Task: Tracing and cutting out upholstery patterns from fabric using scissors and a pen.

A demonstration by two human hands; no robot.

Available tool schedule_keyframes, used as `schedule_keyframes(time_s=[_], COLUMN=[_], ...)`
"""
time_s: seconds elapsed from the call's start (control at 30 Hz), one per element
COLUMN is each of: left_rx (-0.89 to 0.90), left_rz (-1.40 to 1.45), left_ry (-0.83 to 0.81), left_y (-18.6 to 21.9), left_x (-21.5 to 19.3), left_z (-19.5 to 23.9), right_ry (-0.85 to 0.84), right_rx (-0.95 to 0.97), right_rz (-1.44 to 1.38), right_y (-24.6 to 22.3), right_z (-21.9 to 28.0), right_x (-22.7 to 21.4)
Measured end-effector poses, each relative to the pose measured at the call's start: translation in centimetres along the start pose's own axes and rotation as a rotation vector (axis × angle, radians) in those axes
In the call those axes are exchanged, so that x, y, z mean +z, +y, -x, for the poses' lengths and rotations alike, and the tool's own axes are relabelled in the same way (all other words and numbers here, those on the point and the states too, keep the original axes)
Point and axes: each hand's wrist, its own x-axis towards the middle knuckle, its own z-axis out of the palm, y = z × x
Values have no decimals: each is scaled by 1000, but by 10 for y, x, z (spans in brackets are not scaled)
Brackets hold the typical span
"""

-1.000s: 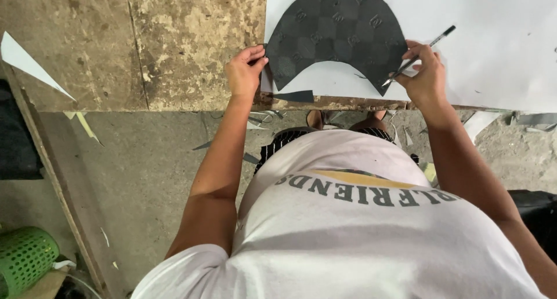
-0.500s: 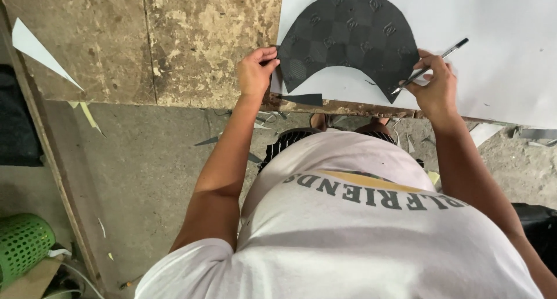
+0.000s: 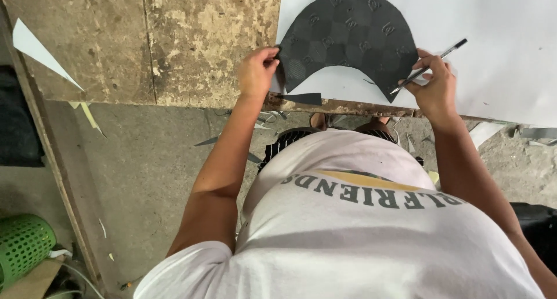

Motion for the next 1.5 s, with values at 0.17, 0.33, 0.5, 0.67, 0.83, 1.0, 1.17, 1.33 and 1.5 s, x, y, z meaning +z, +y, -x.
schedule_keyframes(time_s=[0.17, 0.33, 0.5, 0.67, 0.83, 1.0, 1.17, 1.33, 1.5], left_rx=[296, 292, 357, 346, 698, 732, 529, 439, 480], left_rz=[-289, -503, -575, -438, -508, -529, -520, -512, -487], left_ry=[-43, -252, -387, -510, -434, -363, -507, -618, -704], left_y=[-9, 33, 39, 82, 45, 58, 79, 80, 85], left_x=[30, 7, 5, -12, 46, 44, 22, 18, 16], left_z=[4, 16, 12, -16, -53, -65, -65, -71, -76], right_ry=[75, 75, 195, 198, 112, -97, -78, -81, -199], right_rx=[-20, -9, 12, 117, -56, 144, 214, 435, 232], right_rz=[-14, -37, -119, -270, -188, -297, 96, 88, -248], right_y=[16, 8, -11, -72, -97, -95, -62, -87, -110], right_z=[2, 4, 9, 20, 13, 11, -13, -15, -5], right_x=[5, 5, 2, -24, -17, -6, -15, -20, -6])
